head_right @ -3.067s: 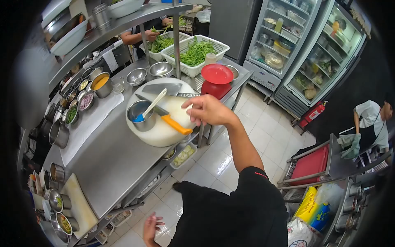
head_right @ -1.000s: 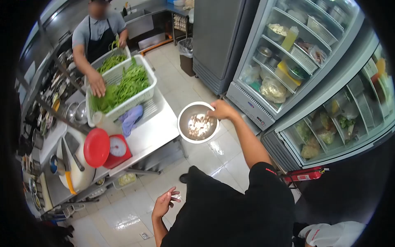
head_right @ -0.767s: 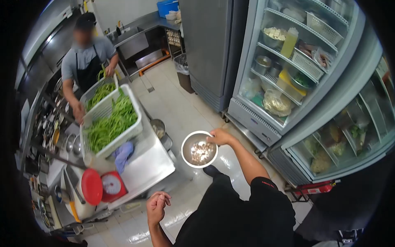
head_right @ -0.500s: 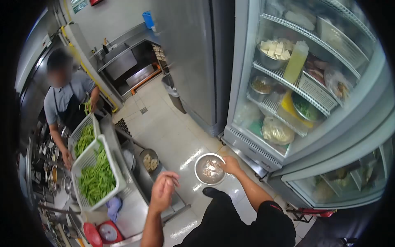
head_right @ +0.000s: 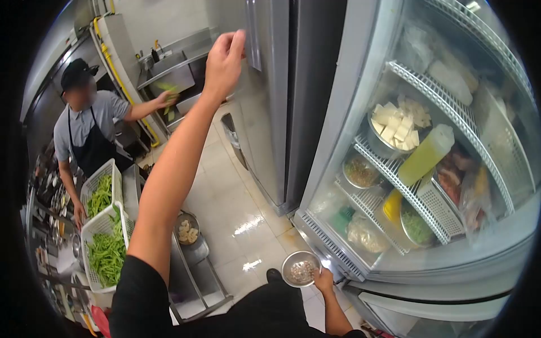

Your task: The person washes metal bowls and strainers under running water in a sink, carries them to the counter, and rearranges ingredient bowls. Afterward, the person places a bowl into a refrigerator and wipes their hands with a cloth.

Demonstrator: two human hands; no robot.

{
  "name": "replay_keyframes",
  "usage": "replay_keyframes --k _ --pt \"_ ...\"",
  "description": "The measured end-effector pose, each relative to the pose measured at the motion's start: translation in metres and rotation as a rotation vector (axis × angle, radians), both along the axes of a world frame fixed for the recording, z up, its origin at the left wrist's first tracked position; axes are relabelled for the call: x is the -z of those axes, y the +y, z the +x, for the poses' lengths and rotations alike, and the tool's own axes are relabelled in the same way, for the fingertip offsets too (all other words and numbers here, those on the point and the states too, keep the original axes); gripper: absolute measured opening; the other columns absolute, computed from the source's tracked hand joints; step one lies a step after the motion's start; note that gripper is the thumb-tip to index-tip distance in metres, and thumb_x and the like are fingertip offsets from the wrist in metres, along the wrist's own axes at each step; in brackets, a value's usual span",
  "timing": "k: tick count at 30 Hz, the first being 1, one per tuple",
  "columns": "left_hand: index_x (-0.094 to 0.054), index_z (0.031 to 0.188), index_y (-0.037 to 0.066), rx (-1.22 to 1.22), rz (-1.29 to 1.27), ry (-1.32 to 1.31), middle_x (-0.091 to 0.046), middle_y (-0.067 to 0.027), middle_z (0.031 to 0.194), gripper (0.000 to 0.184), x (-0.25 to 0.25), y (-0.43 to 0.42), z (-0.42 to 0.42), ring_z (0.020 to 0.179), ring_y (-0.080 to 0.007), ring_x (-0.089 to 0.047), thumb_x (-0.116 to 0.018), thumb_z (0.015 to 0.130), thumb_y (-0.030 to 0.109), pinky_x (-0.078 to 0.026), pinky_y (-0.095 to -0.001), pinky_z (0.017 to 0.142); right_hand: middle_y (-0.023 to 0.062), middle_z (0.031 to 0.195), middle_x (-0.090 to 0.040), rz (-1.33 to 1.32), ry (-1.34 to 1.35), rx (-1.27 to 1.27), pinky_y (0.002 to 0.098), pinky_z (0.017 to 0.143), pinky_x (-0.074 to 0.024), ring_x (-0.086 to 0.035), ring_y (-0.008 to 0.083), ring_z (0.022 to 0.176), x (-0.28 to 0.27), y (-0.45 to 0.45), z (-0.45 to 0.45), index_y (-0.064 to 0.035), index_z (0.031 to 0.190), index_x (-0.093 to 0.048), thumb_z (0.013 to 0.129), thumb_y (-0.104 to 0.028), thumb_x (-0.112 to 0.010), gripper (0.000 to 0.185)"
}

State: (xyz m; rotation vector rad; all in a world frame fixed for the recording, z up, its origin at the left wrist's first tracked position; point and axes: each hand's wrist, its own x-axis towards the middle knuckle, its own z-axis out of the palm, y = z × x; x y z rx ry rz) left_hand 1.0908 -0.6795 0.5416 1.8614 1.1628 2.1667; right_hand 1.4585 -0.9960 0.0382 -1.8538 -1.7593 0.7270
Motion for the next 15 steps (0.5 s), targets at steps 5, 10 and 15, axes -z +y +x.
replay_keyframes --k 5,10,15 --pt "-0.054 0.069 0.002 0.169 -0.214 -0.069 -0.046 0.0022 0.059 0.045 -0.028 0.02 0.003 0.058 -0.0061 -0.039 -0.057 0.088 0.044 -0.036 -0.0249 0.051 0.026 0.063 -0.057 -0.121 -0.092 -0.013 0.0449 0.058 -0.045 -0.059 0.04 0.061 -0.036 0.024 -0.001 0.0043 0.065 -0.057 0.083 -0.03 -0.056 0.039" --pt "-0.037 0.059 0.007 0.121 -0.103 0.046 -0.037 0.0033 0.051 0.053 -0.031 0.019 0.003 0.051 -0.0065 -0.034 -0.054 0.088 0.048 -0.032 -0.0285 0.044 0.0182 0.058 -0.059 -0.07 0.057 0.056 0.0388 0.052 -0.0456 -0.059 0.0282 0.05 -0.055 0.03 -0.006 0.0029 0.073 -0.061 0.084 -0.027 -0.056 0.032" --pt "-0.038 0.059 0.006 0.134 -0.153 0.072 -0.038 0.0 0.051 0.054 -0.031 0.022 -0.003 0.05 -0.01 -0.036 -0.052 0.088 0.049 -0.033 -0.0309 0.045 0.0143 0.058 -0.06 0.004 0.025 0.072 0.0351 0.048 -0.0449 -0.057 0.0227 0.046 -0.057 0.022 -0.024 0.001 0.076 -0.063 0.086 -0.027 -0.054 0.031"
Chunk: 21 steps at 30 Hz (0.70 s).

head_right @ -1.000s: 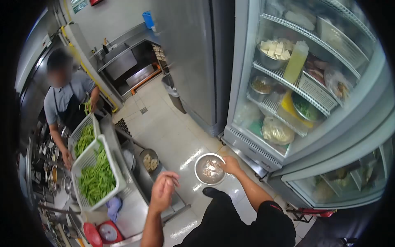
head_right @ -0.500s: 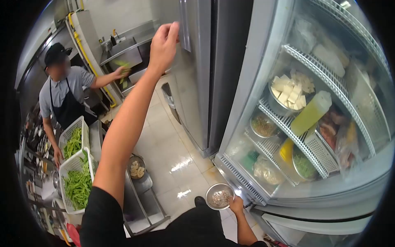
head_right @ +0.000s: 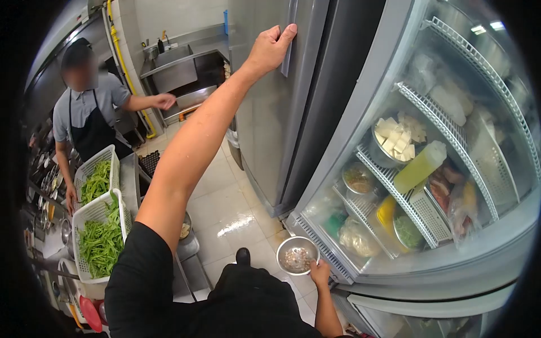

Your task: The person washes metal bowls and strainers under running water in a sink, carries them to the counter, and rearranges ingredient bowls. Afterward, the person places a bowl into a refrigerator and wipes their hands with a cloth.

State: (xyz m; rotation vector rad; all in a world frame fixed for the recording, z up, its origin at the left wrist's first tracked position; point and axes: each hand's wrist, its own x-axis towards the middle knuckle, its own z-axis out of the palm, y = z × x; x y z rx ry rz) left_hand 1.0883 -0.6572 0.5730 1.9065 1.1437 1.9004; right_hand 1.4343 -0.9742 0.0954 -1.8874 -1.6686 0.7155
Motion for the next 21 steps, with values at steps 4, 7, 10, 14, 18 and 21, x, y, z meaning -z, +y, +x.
replay_keyframes --k 4,7,10,14,18,21 --pt "-0.042 0.061 0.002 -0.074 0.076 0.045 -0.044 -0.0081 0.052 0.055 -0.001 -0.002 0.001 0.051 -0.017 -0.041 -0.05 0.089 0.048 -0.035 -0.0367 0.048 0.0137 0.055 -0.059 -0.098 0.08 0.102 0.0359 0.047 -0.0441 -0.058 0.0206 0.047 -0.015 -0.003 -0.021 0.0019 0.073 -0.062 0.086 -0.031 -0.054 0.036" --pt "-0.044 0.063 -0.001 -0.088 0.036 0.06 -0.049 -0.0144 0.055 0.054 0.0 0.0 0.001 0.051 -0.0243 -0.043 -0.05 0.089 0.046 -0.036 -0.0398 0.051 0.0256 0.059 -0.055 -0.097 0.017 0.123 0.0456 0.054 -0.043 -0.058 0.04 0.057 -0.026 -0.004 -0.034 0.005 0.067 -0.057 0.084 -0.038 -0.053 0.046" --pt "-0.045 0.063 -0.002 -0.094 0.128 0.069 -0.049 -0.0184 0.056 0.053 0.002 0.005 -0.001 0.051 -0.0301 -0.043 -0.05 0.089 0.044 -0.036 -0.0411 0.052 0.0263 0.059 -0.055 -0.143 0.08 0.154 0.0458 0.055 -0.0431 -0.059 0.0403 0.058 -0.027 0.0 -0.039 0.0049 0.066 -0.057 0.084 -0.038 -0.053 0.046" --pt "-0.046 0.064 -0.002 -0.086 0.112 0.032 -0.049 -0.0222 0.059 0.052 0.0 -0.009 -0.006 0.052 -0.0352 -0.042 -0.05 0.089 0.043 -0.036 -0.0429 0.052 0.0268 0.062 -0.056 -0.053 0.004 0.135 0.0459 0.058 -0.0441 -0.06 0.0408 0.061 -0.022 0.012 -0.047 0.0051 0.069 -0.058 0.085 -0.036 -0.052 0.044" --pt "-0.039 0.061 0.0 -0.151 0.201 -0.081 -0.033 -0.0094 0.054 0.053 0.01 -0.028 -0.042 0.057 -0.0134 -0.03 -0.053 0.09 0.042 -0.031 -0.0336 0.047 0.0276 0.062 -0.056 -0.039 0.061 0.157 0.0465 0.059 -0.0445 -0.06 0.0418 0.062 -0.041 0.026 -0.063 0.0057 0.072 -0.06 0.085 -0.035 -0.051 0.044" --pt "-0.048 0.068 0.004 -0.076 0.232 -0.208 -0.041 0.0039 0.063 0.043 0.015 -0.051 -0.093 0.063 -0.0075 -0.036 -0.048 0.095 0.038 -0.034 -0.0242 0.055 0.0231 0.062 -0.058 -0.123 0.033 0.133 0.043 0.057 -0.0453 -0.061 0.0337 0.06 -0.016 0.05 -0.07 0.0043 0.077 -0.062 0.085 -0.035 -0.05 0.042"
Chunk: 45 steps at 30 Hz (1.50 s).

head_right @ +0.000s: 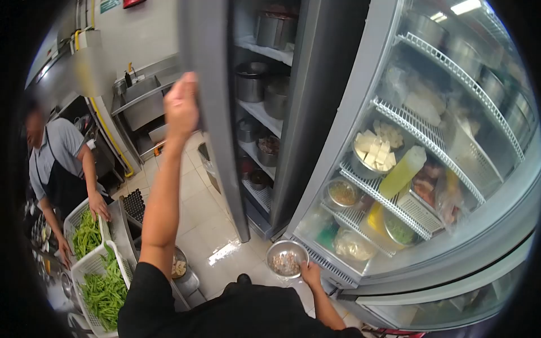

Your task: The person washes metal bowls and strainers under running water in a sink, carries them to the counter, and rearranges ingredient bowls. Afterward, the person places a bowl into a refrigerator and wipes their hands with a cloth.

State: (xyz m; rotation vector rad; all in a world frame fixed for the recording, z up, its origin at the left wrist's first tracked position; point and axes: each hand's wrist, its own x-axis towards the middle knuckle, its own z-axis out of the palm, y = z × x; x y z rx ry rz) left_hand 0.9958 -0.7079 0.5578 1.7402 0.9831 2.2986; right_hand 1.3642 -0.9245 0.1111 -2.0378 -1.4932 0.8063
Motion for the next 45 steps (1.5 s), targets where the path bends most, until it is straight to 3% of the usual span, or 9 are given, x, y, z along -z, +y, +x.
replay_keyframes --k 5,6,9,12,17,24,32,34,45 --pt "-0.052 0.068 0.013 -0.025 -0.101 -0.203 -0.041 0.0096 0.058 0.044 0.012 -0.019 -0.12 0.048 -0.0004 -0.034 -0.041 0.095 0.045 -0.027 -0.0179 0.043 0.0136 0.064 -0.061 0.073 0.233 -0.095 0.0313 0.051 -0.0479 -0.062 0.0184 0.057 0.031 0.096 -0.046 0.0066 0.08 -0.06 0.087 -0.029 -0.051 0.038" --pt "-0.041 0.062 0.017 -0.022 -0.112 -0.302 -0.036 0.011 0.054 0.045 -0.006 -0.046 -0.102 0.045 -0.0004 -0.031 -0.039 0.095 0.047 -0.024 -0.0201 0.041 0.0129 0.066 -0.061 0.049 0.243 -0.143 0.031 0.051 -0.0494 -0.062 0.0188 0.057 -0.001 0.112 -0.065 0.0075 0.083 -0.059 0.088 -0.028 -0.051 0.037" --pt "-0.06 0.09 0.006 0.079 -0.127 -0.374 -0.055 0.0026 0.07 0.045 0.025 -0.026 -0.202 0.056 -0.0043 -0.049 -0.035 0.097 0.043 -0.039 -0.0194 0.049 0.0115 0.075 -0.061 0.062 0.524 -0.201 0.0297 0.052 -0.0532 -0.06 0.0174 0.058 -0.093 0.18 -0.136 0.0076 0.09 -0.057 0.091 -0.026 -0.052 0.034" --pt "-0.054 0.113 0.0 0.279 -0.056 -0.187 -0.062 -0.0083 0.098 0.04 0.051 -0.013 -0.284 0.082 -0.0157 -0.062 -0.031 0.097 0.03 -0.052 -0.0266 0.069 0.0125 0.079 -0.063 0.25 0.663 -0.225 0.0279 0.051 -0.0526 -0.064 0.0184 0.063 -0.156 0.247 -0.191 0.0065 0.093 -0.058 0.093 -0.031 -0.049 0.038" --pt "-0.054 0.11 -0.001 0.241 -0.064 -0.211 -0.061 -0.0071 0.094 0.035 0.061 -0.016 -0.322 0.078 -0.0156 -0.061 -0.04 0.096 0.027 -0.053 -0.0265 0.068 0.012 0.084 -0.061 0.33 0.918 -0.312 0.0285 0.057 -0.0568 -0.063 0.0178 0.069 -0.24 0.322 -0.254 0.0099 0.095 -0.055 0.093 -0.022 -0.047 0.032" --pt "-0.054 0.108 -0.001 0.193 -0.048 -0.193 -0.06 -0.0053 0.093 0.028 0.096 -0.009 -0.395 0.075 -0.0135 -0.061 -0.046 0.094 0.021 -0.053 -0.0249 0.062 0.0196 0.092 -0.057 -0.03 1.055 -0.097 0.031 0.065 -0.0591 -0.063 0.0273 0.075 -0.165 0.365 -0.307 0.0138 0.094 -0.05 0.088 -0.009 -0.05 0.023" --pt "-0.055 0.106 0.001 0.099 -0.085 -0.234 -0.06 -0.0049 0.092 0.027 0.115 -0.018 -0.435 0.077 -0.0129 -0.06 -0.045 0.094 0.023 -0.052 -0.0241 0.063 0.019 0.095 -0.056 0.147 1.079 0.145 0.0319 0.061 -0.0583 -0.063 0.0275 0.073 -0.106 0.475 -0.31 0.0115 0.099 -0.049 0.088 -0.01 -0.05 0.025" --pt "-0.055 0.106 0.001 0.079 -0.092 -0.242 -0.06 -0.0048 0.092 0.027 0.118 -0.019 -0.439 0.077 -0.0128 -0.059 -0.044 0.095 0.023 -0.051 -0.0238 0.064 0.0195 0.098 -0.056 0.293 0.84 0.087 0.0309 0.058 -0.0573 -0.064 0.0273 0.075 -0.087 0.524 -0.304 0.0125 0.107 -0.046 0.089 -0.013 -0.05 0.032" --pt "-0.057 0.103 0.003 -0.019 -0.101 -0.295 -0.059 -0.0042 0.09 0.027 0.134 -0.029 -0.428 0.081 -0.012 -0.058 -0.043 0.096 0.025 -0.05 -0.0227 0.065 0.0216 0.095 -0.06 0.162 0.874 0.173 0.0316 0.06 -0.0553 -0.065 0.028 0.07 -0.097 0.583 -0.303 0.0137 0.112 -0.046 0.095 -0.032 -0.041 0.049"
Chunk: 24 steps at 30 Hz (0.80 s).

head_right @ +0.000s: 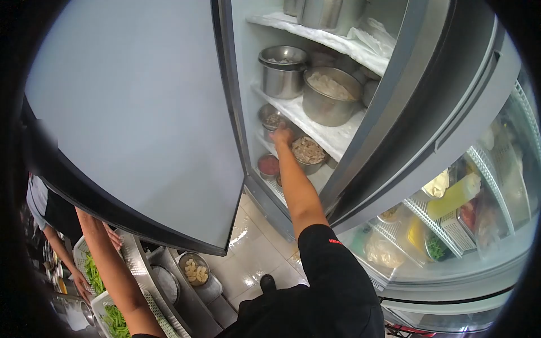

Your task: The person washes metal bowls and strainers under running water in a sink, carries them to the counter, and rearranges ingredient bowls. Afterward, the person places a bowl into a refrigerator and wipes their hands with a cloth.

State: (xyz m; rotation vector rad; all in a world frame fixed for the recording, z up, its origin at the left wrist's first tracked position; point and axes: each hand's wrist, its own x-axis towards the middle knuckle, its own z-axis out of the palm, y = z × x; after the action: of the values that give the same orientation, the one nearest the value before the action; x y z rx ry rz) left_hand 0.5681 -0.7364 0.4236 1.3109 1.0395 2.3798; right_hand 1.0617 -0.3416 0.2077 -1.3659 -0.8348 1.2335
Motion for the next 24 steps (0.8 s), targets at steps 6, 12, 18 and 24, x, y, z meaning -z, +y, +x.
replay_keyframes --k 6,12,18,24 --pt "-0.057 0.101 0.003 -0.062 0.006 -0.047 -0.059 -0.0038 0.09 0.028 0.004 -0.006 0.026 0.082 -0.0115 -0.057 -0.042 0.096 0.026 -0.049 -0.0221 0.066 0.0087 0.062 -0.059 -0.103 0.114 -0.357 0.0341 0.051 -0.0486 -0.061 0.0231 0.057 -0.018 -0.122 -0.002 -0.0022 0.077 -0.06 0.095 -0.047 -0.033 0.055" --pt "-0.058 0.099 0.004 -0.15 0.025 -0.118 -0.058 -0.0035 0.089 0.029 -0.009 -0.008 0.103 0.084 -0.0111 -0.056 -0.041 0.097 0.027 -0.048 -0.0214 0.068 0.0157 0.091 -0.055 -0.054 -0.402 -1.347 0.037 0.066 -0.0459 -0.057 0.026 0.077 0.096 -0.302 0.021 -0.003 0.101 -0.048 0.081 -0.03 -0.058 0.035" --pt "-0.048 0.077 0.011 -0.127 -0.031 0.005 -0.044 0.0029 0.069 0.036 -0.08 0.005 0.284 0.062 -0.0076 -0.041 -0.037 0.097 0.039 -0.034 -0.0228 0.052 0.029 0.142 -0.023 0.178 -0.541 -1.234 0.0356 0.108 -0.0265 -0.031 0.0343 0.131 0.125 -0.415 0.045 0.0106 0.138 -0.011 0.068 -0.06 -0.068 0.114" --pt "-0.059 0.089 -0.002 -0.522 0.159 0.619 -0.059 -0.0196 0.082 0.025 -0.106 0.028 0.428 0.076 -0.034 -0.058 -0.043 0.093 0.017 -0.047 -0.041 0.069 0.0242 0.094 -0.064 0.064 -0.634 -0.76 0.0417 0.08 -0.0468 -0.061 0.0361 0.093 0.105 -0.402 0.074 0.0128 0.099 -0.057 0.082 -0.044 -0.057 0.06"
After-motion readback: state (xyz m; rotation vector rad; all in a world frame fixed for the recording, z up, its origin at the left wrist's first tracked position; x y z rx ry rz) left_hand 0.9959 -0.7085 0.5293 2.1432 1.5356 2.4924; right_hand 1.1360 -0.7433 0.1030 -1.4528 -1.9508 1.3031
